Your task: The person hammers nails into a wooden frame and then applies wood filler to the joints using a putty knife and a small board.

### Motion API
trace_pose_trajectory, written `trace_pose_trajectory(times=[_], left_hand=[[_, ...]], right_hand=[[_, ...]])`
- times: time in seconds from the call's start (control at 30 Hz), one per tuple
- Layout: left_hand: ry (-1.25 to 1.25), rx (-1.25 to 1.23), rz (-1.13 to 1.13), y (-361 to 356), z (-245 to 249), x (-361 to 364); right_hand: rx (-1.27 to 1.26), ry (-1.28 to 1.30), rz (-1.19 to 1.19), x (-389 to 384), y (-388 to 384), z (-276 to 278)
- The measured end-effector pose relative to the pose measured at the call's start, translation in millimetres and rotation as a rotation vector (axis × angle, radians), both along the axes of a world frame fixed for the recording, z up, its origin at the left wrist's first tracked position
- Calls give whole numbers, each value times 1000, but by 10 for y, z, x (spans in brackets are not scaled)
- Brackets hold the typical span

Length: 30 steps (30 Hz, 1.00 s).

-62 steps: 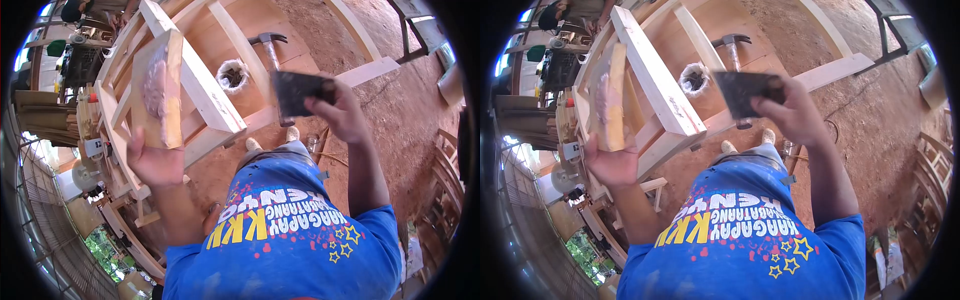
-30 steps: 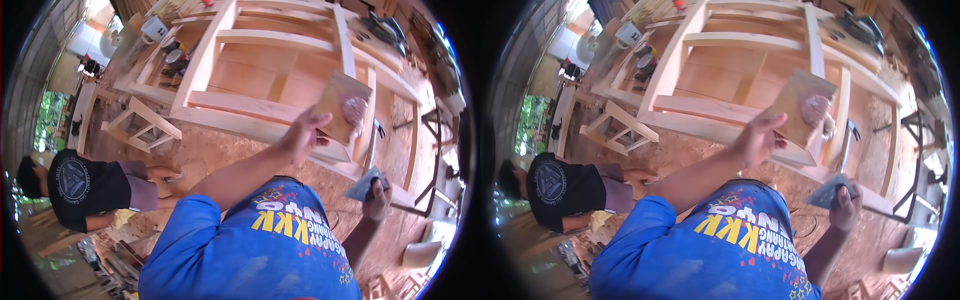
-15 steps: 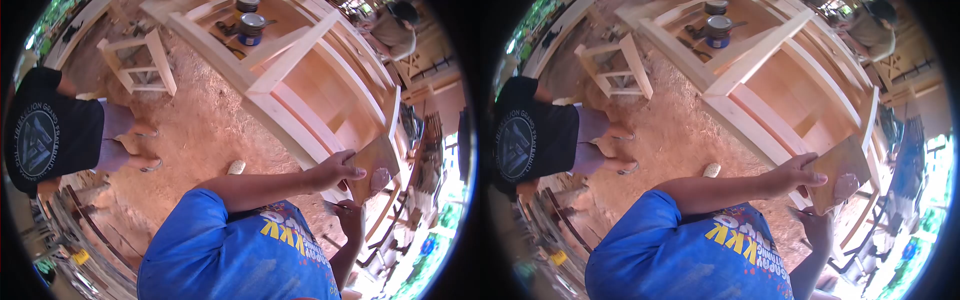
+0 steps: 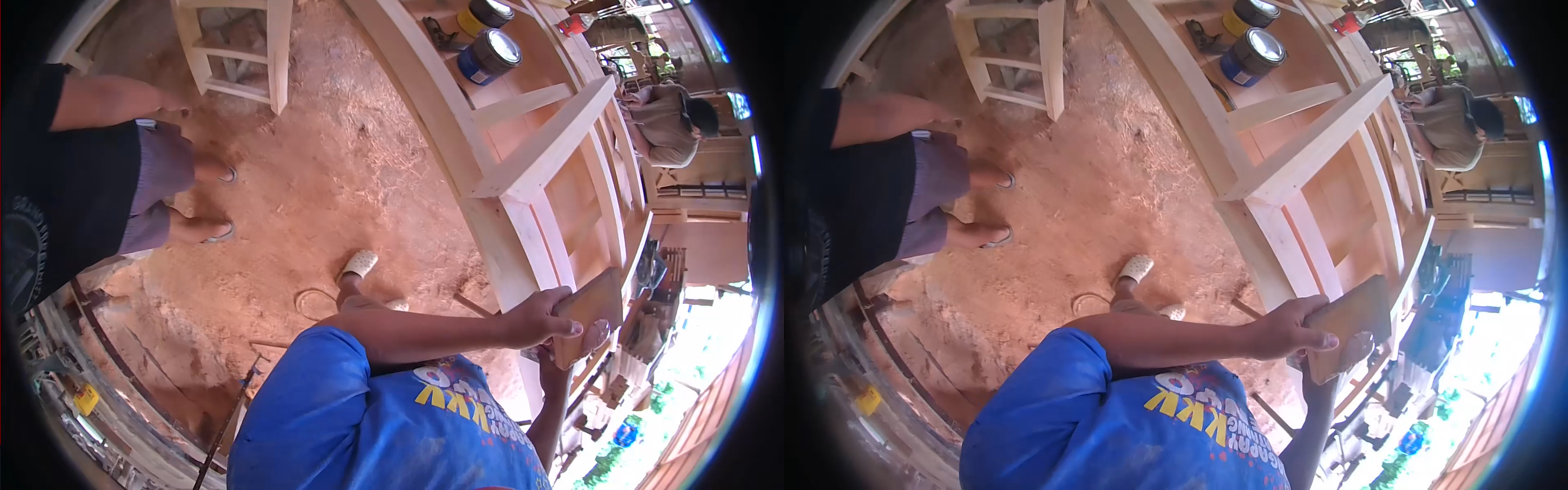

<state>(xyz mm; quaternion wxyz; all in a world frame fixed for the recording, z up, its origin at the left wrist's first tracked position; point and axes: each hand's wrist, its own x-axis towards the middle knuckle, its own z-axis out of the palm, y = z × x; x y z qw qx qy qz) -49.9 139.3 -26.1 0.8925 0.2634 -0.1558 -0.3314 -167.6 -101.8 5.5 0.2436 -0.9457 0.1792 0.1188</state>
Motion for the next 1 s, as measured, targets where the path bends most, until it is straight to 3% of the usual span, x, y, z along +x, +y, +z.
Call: trace_pose_trajectory(times=[0.27,0.37,0.5,0.67,0.77,0.87,1.0], left_hand=[[-53,87,120,198,-186,255],[-68,127,111,225,-237,326],[-86,178,78,328,-148,391],[-22,154,197,78,-201,309],[30,116,231,79,-135,256],[8,209,191,81,-123,241],[-53,203,333,-15,-171,160]], right_hand=[[-71,44,-219,59,186,84],[-264,129,-131,170,334,159],[-310,127,-133,131,241,100],[-313,-82,117,-29,-91,-86],[-430,-130,251,105,225,160],[-364,-188,304,111,221,182],[-318,-379,251,48,201,67]])
